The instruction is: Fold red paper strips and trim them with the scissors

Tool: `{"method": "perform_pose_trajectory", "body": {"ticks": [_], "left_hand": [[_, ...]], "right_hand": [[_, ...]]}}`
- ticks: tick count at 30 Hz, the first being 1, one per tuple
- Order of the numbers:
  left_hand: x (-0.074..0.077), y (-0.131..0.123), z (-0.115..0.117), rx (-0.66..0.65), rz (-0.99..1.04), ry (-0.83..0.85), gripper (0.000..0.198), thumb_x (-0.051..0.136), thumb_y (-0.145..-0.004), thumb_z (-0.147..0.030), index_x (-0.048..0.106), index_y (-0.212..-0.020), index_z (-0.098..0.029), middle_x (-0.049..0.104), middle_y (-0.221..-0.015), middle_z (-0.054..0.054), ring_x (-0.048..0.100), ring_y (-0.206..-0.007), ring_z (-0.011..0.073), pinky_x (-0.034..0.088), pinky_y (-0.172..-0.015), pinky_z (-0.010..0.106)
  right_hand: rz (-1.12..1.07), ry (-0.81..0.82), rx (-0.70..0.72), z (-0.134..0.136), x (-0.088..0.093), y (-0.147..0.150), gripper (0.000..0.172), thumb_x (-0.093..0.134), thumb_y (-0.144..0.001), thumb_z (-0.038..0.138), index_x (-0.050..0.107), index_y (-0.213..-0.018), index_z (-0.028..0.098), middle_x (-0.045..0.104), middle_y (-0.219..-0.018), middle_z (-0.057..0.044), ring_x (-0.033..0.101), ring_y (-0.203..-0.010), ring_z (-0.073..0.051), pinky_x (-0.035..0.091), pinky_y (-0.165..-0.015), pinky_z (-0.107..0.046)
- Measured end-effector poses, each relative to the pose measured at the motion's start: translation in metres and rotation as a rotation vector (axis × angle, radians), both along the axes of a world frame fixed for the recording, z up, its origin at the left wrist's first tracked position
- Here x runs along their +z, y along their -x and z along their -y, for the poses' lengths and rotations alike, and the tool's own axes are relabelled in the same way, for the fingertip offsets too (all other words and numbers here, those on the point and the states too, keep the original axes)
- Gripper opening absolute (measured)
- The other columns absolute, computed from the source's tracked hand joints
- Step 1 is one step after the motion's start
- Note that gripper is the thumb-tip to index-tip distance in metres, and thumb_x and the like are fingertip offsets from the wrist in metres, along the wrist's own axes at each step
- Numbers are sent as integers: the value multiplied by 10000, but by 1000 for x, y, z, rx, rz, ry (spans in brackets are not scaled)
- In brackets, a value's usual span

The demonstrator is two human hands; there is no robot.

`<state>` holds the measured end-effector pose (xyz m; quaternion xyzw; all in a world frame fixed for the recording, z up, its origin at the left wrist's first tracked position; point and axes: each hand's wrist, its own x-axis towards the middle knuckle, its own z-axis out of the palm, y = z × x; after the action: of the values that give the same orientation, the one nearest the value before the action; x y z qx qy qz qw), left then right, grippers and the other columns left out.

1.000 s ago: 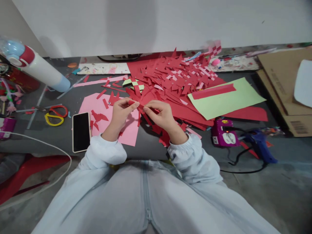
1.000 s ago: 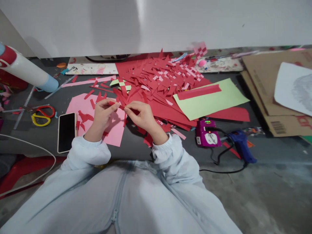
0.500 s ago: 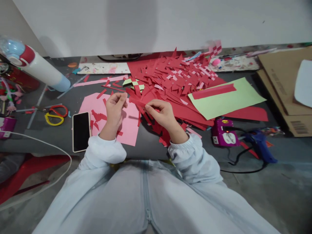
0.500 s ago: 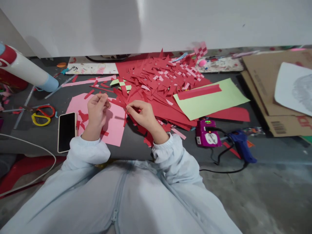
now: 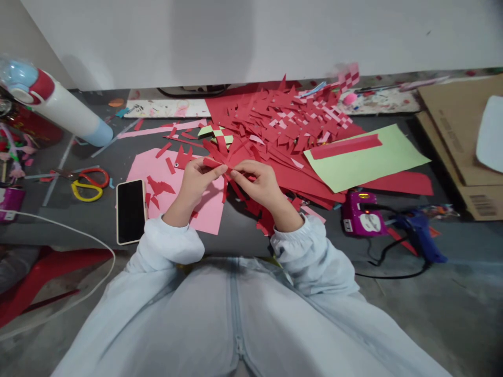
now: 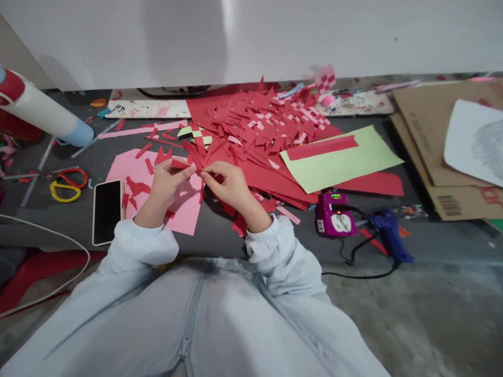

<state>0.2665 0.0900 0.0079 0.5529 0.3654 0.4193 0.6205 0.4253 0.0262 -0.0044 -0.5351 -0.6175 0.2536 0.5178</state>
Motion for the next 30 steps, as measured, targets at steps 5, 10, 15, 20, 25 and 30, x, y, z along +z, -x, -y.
{"method": "perform_pose_trajectory", "body": {"ticks": [5, 10, 15, 20, 25, 30], "left_hand": [[4, 2, -3, 95, 96, -18, 324, 880, -593, -412, 648, -619, -186, 591, -585, -45, 516, -549, 62, 434, -572, 225], [6, 3, -7, 166, 173, -3, 358, 876, -590, -431, 613, -592, -188, 528, -512, -60, 471, -494, 52, 410, -531, 219], [9, 6, -12, 233, 221, 15, 344, 880, -585, -403, 611, -618, -190, 526, -541, -63, 461, -483, 45, 390, -505, 211], [8, 14, -20, 317, 228, 40, 297, 844, -655, -351, 592, -627, -195, 482, -530, -66, 464, -491, 53, 398, -518, 216], [7, 20, -28, 405, 252, 65, 325, 823, -680, -345, 542, -608, -199, 450, -527, -69, 454, -498, 65, 405, -536, 230], [11, 25, -34, 492, 280, 121, 376, 811, -684, -345, 485, -570, -196, 438, -534, -69, 428, -489, 58, 383, -525, 223]], "right_hand": [[1, 1, -16, 1, 2, -3, 281, 585, -882, 415, 677, -726, 200, 682, -724, -37, 607, -692, -152, 465, -680, -289], [-5, 9, -4, 2, 4, -5, 274, 591, -882, 397, 668, -710, 198, 676, -710, -29, 600, -671, -143, 457, -668, -279], [-8, 31, -12, 2, 4, -6, 289, 595, -877, 422, 668, -713, 196, 679, -713, -32, 600, -674, -145, 459, -670, -281], [-19, 30, -32, 2, 6, -7, 288, 602, -866, 411, 662, -690, 190, 671, -689, -33, 578, -637, -139, 439, -631, -279], [-29, 74, -37, 1, 5, -10, 274, 608, -851, 400, 659, -687, 187, 676, -696, -33, 578, -637, -135, 437, -626, -272], [-51, 117, -47, 1, 6, -13, 296, 609, -836, 423, 655, -675, 179, 664, -666, -31, 573, -626, -136, 426, -615, -271]]}}
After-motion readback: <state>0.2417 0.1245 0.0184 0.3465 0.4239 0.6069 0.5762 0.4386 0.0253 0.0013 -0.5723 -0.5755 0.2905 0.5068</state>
